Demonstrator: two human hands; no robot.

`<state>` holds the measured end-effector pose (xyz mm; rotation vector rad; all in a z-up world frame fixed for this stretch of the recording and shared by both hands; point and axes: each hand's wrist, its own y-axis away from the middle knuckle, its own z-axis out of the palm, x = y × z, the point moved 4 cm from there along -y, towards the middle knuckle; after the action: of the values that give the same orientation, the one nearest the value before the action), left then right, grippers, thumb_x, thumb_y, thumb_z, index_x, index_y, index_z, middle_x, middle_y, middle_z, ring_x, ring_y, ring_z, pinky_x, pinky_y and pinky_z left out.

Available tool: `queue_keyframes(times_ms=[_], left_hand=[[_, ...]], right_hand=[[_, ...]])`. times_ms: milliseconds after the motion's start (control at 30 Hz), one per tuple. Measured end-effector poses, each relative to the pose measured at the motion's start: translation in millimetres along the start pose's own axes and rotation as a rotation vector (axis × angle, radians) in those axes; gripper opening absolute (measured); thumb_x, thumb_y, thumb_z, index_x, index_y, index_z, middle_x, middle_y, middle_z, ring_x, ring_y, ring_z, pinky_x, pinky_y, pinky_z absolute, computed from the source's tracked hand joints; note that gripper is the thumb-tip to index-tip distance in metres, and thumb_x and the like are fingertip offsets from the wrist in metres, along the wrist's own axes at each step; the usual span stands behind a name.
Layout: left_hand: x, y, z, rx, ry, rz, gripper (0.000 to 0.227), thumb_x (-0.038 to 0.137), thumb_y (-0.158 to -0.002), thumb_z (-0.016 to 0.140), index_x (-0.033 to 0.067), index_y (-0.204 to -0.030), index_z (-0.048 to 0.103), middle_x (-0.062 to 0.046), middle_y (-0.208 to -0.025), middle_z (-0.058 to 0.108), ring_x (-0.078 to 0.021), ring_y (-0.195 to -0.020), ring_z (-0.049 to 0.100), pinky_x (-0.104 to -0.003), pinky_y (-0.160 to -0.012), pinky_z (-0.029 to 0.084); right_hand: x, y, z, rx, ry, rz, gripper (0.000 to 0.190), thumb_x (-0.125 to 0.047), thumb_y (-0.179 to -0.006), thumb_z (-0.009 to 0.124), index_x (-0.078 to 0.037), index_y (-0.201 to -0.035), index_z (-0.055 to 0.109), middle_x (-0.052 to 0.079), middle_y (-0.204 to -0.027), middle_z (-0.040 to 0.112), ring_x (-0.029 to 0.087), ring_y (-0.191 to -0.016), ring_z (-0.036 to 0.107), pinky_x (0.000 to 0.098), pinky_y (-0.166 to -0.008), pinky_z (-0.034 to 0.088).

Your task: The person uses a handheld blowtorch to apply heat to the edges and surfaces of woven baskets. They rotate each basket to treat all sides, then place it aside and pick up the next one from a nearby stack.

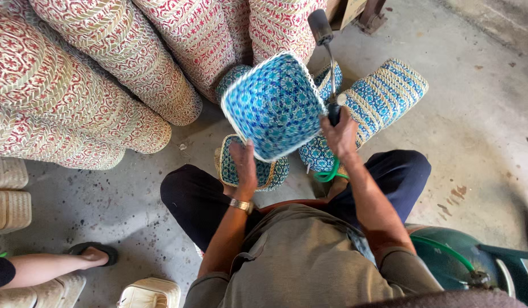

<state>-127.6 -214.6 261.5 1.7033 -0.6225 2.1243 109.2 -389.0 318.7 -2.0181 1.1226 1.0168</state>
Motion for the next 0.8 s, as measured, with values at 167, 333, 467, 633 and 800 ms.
queue_keyframes(times_ms=[167, 333, 467, 633, 800], left_hand=[[70, -46, -23, -0.218, -0.652, 0.154, 0.097, 0.063, -0.098, 0.055, 0.0003, -0.162, 0.02, -0.028, -0.167, 0.025, -0.0387, -0.155, 0.027, -0.048, -0.123, 0.026], [43, -63, -23, -0.566, -0.943, -0.145, 0.065, 0.041, -0.097, 0.055, 0.0122, -0.154, 0.043, -0.028, -0.11, 0.07, -0.0407, -0.101, 0.069, -0.05, -0.088, 0.05], [-6, -61, -34, -0.45, -0.879, -0.018, 0.025, 0.021, -0.103, 0.051, 0.0021, -0.118, 0.055, -0.023, -0.093, 0.066, -0.0403, -0.086, 0.066, -0.052, -0.075, 0.049], [-59, -45, -60, -0.151, -0.533, -0.344, 0.018, 0.014, -0.101, 0.054, 0.0039, -0.115, 0.058, -0.016, -0.092, 0.064, -0.0293, -0.079, 0.064, -0.045, -0.062, 0.055], [-56, -50, -51, -0.023, -0.051, -0.43, 0.034, 0.009, -0.094, 0.057, 0.0071, -0.124, 0.042, -0.012, -0.116, 0.062, -0.0241, -0.096, 0.071, -0.043, -0.068, 0.068]], right_hand=[[-1, -17, -42, -0.078, 0.073, -0.266, 0.038, -0.027, -0.091, 0.082, 0.004, -0.094, 0.06, 0.017, -0.076, 0.066, 0.024, -0.064, 0.062, 0.043, -0.062, 0.052], [-15, -21, -42, -0.212, 0.188, -0.211, 0.043, -0.031, -0.088, 0.084, 0.003, -0.096, 0.061, 0.02, -0.071, 0.063, 0.027, -0.06, 0.058, 0.044, -0.06, 0.05], [-27, -12, -48, -0.134, 0.152, -0.189, 0.042, -0.034, -0.092, 0.084, 0.002, -0.096, 0.064, 0.019, -0.073, 0.065, 0.027, -0.06, 0.059, 0.0429, -0.062, 0.049], [-25, 28, -59, -0.259, 0.048, -0.265, 0.026, -0.025, -0.102, 0.071, 0.001, -0.101, 0.066, 0.018, -0.073, 0.065, 0.029, -0.063, 0.062, 0.0422, -0.061, 0.05], [-36, 55, -9, -0.385, 0.202, -0.552, 0.026, -0.023, -0.095, 0.075, 0.002, -0.095, 0.066, 0.024, -0.075, 0.066, 0.042, -0.067, 0.064, 0.0485, -0.061, 0.049]])
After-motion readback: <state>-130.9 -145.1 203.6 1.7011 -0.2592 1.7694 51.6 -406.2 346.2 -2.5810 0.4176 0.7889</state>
